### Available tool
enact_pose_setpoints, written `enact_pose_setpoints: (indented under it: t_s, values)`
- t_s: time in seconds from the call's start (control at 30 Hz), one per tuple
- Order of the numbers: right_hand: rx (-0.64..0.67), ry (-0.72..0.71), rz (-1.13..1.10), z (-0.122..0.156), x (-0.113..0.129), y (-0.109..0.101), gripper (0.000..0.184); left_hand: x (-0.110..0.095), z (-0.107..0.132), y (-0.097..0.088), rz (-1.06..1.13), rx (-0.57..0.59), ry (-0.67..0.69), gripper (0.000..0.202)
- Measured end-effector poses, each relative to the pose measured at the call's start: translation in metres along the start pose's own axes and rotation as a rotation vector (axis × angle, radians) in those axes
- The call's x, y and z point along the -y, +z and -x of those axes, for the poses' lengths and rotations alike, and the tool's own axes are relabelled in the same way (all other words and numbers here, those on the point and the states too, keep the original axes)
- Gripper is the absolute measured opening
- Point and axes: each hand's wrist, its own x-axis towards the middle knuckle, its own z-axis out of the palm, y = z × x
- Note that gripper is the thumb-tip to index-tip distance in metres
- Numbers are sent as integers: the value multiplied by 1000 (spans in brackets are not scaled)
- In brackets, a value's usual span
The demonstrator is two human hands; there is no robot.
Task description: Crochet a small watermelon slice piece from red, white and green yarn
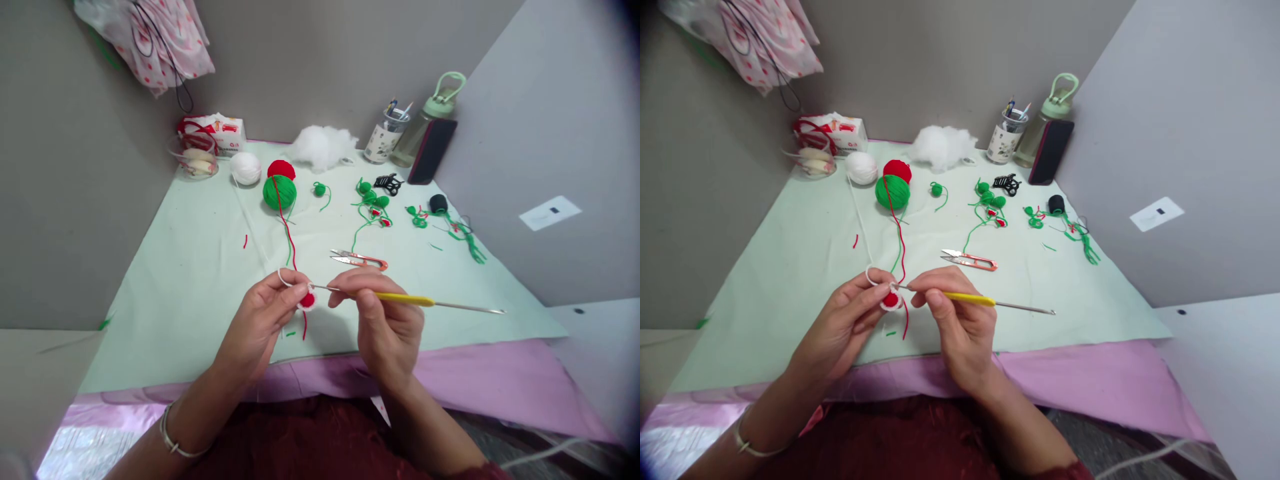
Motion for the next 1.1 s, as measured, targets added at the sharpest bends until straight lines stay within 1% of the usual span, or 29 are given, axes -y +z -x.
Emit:
enact_pose_setpoints:
  t_s: [0.3, 0.5, 0.6, 0.67, 0.73, 0.83, 0.9, 1.03, 1.1]
  values:
    - [26, -1, 89, 0, 4, -2, 20, 1, 1, -1, -31, -18, 17, 20]
    - [66, -11, 120, 0, 8, -3, 20, 4, 1, -1, -108, -43, 67, 17]
    - [77, 1, 71, 0, 7, -1, 20, 7, 2, 0, -126, -14, 101, 16]
    - [83, 20, 14, 1, 4, 1, 20, 8, 4, 1, -126, 9, 112, 15]
    - [70, 49, -64, 1, -1, 3, 20, 8, 4, 2, -114, 10, 113, 15]
    - [52, 121, -180, 2, -8, 3, 18, 7, 3, 2, -70, 11, 88, 22]
    - [56, 162, -214, 2, -10, 1, 17, 6, 2, 1, -50, 27, 75, 27]
    - [113, 160, -152, 3, -9, -1, 12, 5, -1, -1, -23, 32, 96, 38]
    - [135, 143, -105, 3, -8, -1, 13, 6, -1, 0, -24, 40, 97, 37]
